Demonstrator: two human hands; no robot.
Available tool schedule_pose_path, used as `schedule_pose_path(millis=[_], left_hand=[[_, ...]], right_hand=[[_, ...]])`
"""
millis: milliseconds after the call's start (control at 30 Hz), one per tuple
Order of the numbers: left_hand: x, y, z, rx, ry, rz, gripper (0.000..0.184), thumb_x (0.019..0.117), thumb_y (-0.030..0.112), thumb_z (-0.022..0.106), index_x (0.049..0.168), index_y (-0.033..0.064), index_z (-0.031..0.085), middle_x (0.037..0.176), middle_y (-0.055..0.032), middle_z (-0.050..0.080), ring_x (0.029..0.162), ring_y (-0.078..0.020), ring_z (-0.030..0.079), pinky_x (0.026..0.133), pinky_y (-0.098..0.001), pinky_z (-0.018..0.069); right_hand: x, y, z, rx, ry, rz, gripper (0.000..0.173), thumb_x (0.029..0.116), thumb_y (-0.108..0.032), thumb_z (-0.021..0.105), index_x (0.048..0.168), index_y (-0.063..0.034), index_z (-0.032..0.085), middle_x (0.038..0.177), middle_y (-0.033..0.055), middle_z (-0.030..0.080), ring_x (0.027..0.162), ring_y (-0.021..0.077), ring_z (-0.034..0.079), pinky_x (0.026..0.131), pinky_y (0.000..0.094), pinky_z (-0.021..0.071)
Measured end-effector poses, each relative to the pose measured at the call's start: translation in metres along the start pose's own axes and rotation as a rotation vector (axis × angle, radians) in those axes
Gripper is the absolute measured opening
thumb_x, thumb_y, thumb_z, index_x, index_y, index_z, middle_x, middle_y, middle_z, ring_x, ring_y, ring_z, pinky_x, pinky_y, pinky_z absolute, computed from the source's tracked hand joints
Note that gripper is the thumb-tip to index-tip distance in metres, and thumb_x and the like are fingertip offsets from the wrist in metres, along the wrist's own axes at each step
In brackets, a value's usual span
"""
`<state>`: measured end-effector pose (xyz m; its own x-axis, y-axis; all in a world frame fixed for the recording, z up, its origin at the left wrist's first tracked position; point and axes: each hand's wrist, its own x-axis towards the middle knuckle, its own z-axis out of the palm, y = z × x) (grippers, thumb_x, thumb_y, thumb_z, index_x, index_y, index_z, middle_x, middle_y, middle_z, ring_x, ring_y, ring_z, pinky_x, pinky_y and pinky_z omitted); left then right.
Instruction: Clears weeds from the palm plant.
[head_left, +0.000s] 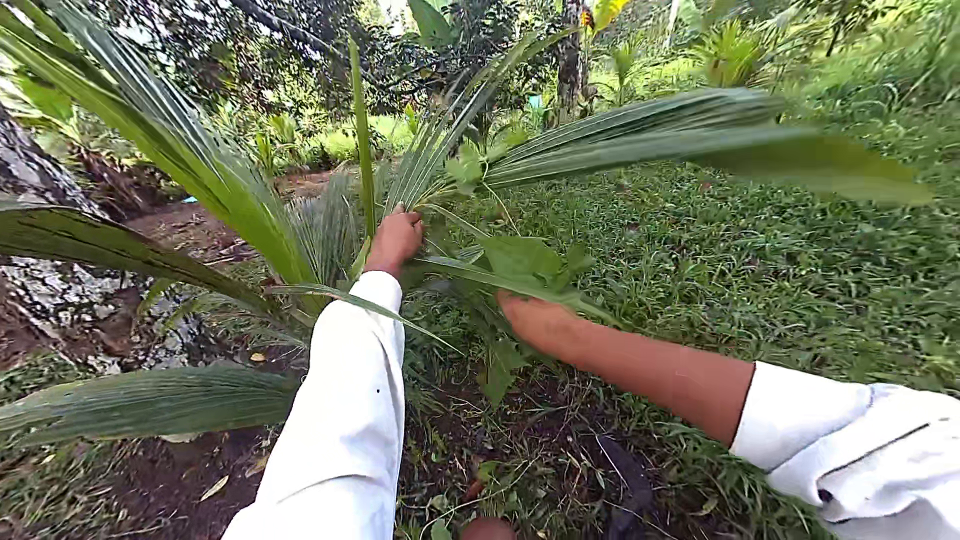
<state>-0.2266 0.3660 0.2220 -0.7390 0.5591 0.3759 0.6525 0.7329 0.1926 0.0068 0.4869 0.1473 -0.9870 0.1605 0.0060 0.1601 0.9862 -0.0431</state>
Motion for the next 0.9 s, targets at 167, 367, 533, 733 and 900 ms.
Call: schedule_pose_path(millis=[167, 367, 533, 733, 900], left_hand=[[0.001, 0.007, -0.003, -0.041, -0.015, -0.018, 0.039, 0.1091, 0.027, 0.046, 0.136, 0.0073, 0.065, 0.159, -0.0277, 0.037, 0.141, -0.0491, 0.044, 0.111, -0.0682, 0.0363], [0.000, 0.024, -0.023, -0.139, 0.032, -0.162, 0.039, 0.1070, 0.022, 0.048, 0.131, -0.0050, 0.063, 0.144, -0.0350, 0.050, 0.135, -0.0512, 0.048, 0.109, -0.0684, 0.0377], [-0.036, 0.085, -0.024, -0.090, 0.051, -0.257, 0.049, 0.0964, 0.021, 0.065, 0.133, -0.0114, 0.056, 0.163, -0.0359, 0.018, 0.145, -0.0562, 0.030, 0.107, -0.0710, 0.0387], [-0.103, 0.156, 0.015, 0.153, -0.109, 0.196, 0.034, 0.0988, 0.029, 0.064, 0.114, 0.0002, 0.072, 0.147, -0.0306, 0.050, 0.144, -0.0527, 0.036, 0.107, -0.0771, 0.0287], [-0.090, 0.144, -0.004, -0.223, 0.265, 0.434, 0.026, 0.0998, 0.018, 0.059, 0.105, -0.0058, 0.069, 0.104, -0.0242, 0.065, 0.102, -0.0377, 0.065, 0.090, -0.0523, 0.0528]], right_hand=[[-0.001, 0.006, 0.030, 0.240, -0.073, 0.045, 0.044, 0.1134, -0.018, 0.030, 0.155, -0.0030, 0.034, 0.136, 0.0299, 0.059, 0.122, 0.0484, 0.061, 0.099, 0.0646, 0.0484], [0.003, -0.013, 0.064, 0.578, -0.032, -0.086, 0.043, 0.1127, -0.022, 0.035, 0.149, -0.0014, 0.046, 0.140, 0.0274, 0.057, 0.132, 0.0395, 0.056, 0.110, 0.0570, 0.0436], [0.029, -0.003, 0.098, 0.771, 0.156, -0.122, 0.035, 0.1101, -0.010, 0.038, 0.135, 0.0086, 0.056, 0.129, 0.0307, 0.061, 0.125, 0.0383, 0.059, 0.108, 0.0501, 0.0448], [0.032, -0.008, 0.121, 0.852, 0.395, -0.194, 0.035, 0.1062, -0.008, 0.044, 0.129, 0.0121, 0.061, 0.122, 0.0312, 0.067, 0.117, 0.0371, 0.065, 0.105, 0.0482, 0.0483], [0.040, -0.001, 0.117, 0.791, 0.349, -0.161, 0.033, 0.1064, -0.007, 0.042, 0.128, 0.0091, 0.060, 0.114, 0.0295, 0.069, 0.109, 0.0401, 0.068, 0.099, 0.0542, 0.0512]])
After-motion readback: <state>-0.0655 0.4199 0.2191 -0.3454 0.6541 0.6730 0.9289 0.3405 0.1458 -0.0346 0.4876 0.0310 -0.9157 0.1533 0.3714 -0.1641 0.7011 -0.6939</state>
